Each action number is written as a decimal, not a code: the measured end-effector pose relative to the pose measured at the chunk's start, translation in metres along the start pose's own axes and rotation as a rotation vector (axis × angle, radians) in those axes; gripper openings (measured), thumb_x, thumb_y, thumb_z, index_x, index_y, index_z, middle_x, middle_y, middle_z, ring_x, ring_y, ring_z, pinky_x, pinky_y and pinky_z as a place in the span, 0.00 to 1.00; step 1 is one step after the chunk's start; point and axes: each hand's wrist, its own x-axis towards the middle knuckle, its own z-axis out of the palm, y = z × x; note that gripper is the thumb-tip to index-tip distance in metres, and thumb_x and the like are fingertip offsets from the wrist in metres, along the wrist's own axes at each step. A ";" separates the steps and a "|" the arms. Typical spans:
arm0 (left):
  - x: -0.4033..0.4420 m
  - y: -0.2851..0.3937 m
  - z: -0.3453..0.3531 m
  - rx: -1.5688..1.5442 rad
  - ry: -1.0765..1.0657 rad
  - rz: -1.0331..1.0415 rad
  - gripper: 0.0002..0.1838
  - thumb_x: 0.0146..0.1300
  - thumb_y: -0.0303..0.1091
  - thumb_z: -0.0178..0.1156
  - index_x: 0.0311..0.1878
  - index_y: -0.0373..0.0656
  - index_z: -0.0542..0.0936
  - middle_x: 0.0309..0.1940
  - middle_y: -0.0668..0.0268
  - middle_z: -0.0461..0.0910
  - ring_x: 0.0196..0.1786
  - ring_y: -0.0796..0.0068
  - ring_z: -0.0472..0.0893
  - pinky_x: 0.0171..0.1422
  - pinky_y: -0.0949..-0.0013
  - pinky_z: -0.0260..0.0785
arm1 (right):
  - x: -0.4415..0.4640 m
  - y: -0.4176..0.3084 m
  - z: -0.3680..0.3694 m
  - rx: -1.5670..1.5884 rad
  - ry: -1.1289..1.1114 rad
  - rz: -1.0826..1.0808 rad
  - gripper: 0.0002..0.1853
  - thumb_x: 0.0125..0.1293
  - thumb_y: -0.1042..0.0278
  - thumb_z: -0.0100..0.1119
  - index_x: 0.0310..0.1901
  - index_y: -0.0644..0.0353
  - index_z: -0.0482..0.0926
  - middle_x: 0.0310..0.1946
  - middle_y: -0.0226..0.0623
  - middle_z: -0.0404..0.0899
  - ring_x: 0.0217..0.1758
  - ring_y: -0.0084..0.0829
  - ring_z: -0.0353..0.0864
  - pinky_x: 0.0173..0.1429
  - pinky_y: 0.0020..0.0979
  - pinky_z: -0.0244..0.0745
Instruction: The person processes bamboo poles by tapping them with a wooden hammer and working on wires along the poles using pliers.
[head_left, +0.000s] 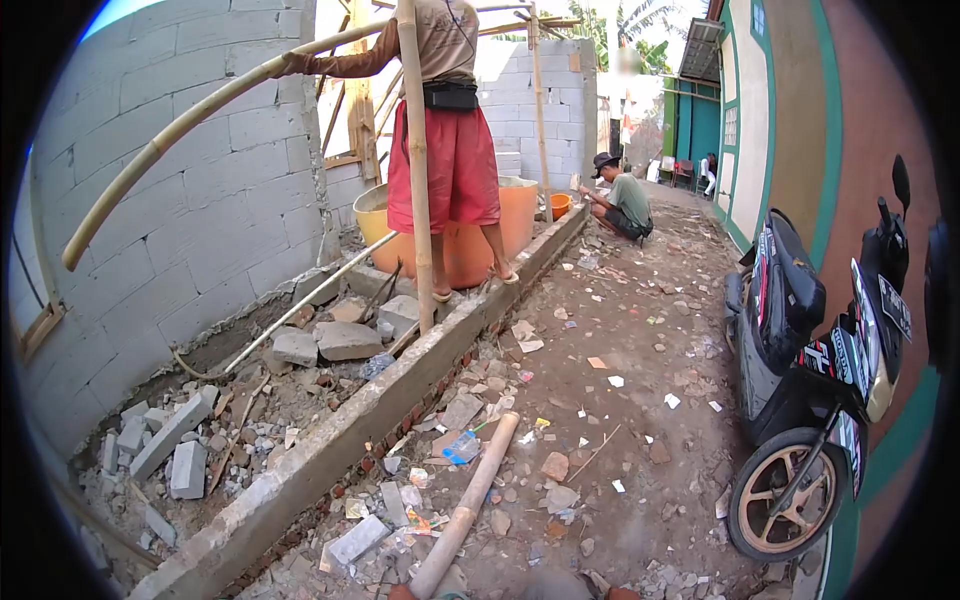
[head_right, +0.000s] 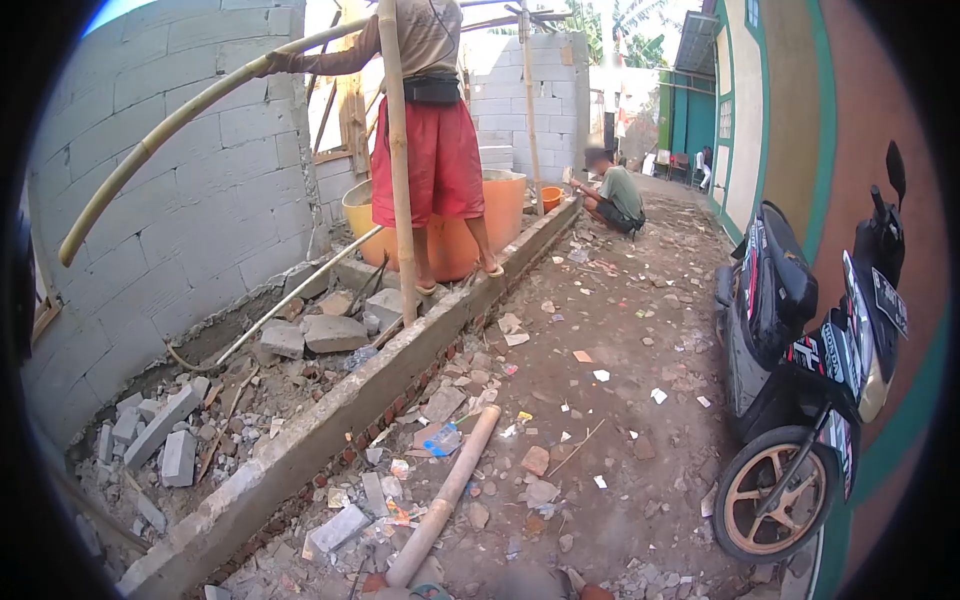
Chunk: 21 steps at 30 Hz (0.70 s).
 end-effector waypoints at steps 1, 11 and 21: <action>0.000 0.000 -0.005 -0.016 -0.020 0.000 0.32 0.44 0.50 0.69 0.48 0.36 0.80 0.41 0.52 0.80 0.44 0.63 0.78 0.47 0.61 0.71 | 0.004 0.006 -0.003 0.001 -0.008 0.007 0.21 0.55 0.60 0.54 0.47 0.65 0.77 0.37 0.57 0.80 0.43 0.53 0.80 0.47 0.46 0.73; -0.018 -0.036 -0.014 -0.606 -0.280 0.122 0.30 0.45 0.48 0.71 0.47 0.34 0.82 0.35 0.60 0.83 0.33 0.74 0.80 0.37 0.69 0.72 | -0.026 -0.019 -0.062 0.247 0.185 0.041 0.27 0.51 0.59 0.62 0.49 0.69 0.75 0.42 0.61 0.79 0.50 0.53 0.79 0.53 0.44 0.73; -0.069 0.025 -0.050 -0.741 -0.448 0.075 0.35 0.47 0.48 0.70 0.54 0.31 0.76 0.42 0.58 0.81 0.42 0.70 0.80 0.48 0.66 0.71 | -0.034 -0.161 -0.111 0.457 0.270 -0.349 0.24 0.63 0.64 0.57 0.58 0.65 0.65 0.35 0.57 0.78 0.34 0.54 0.80 0.38 0.43 0.73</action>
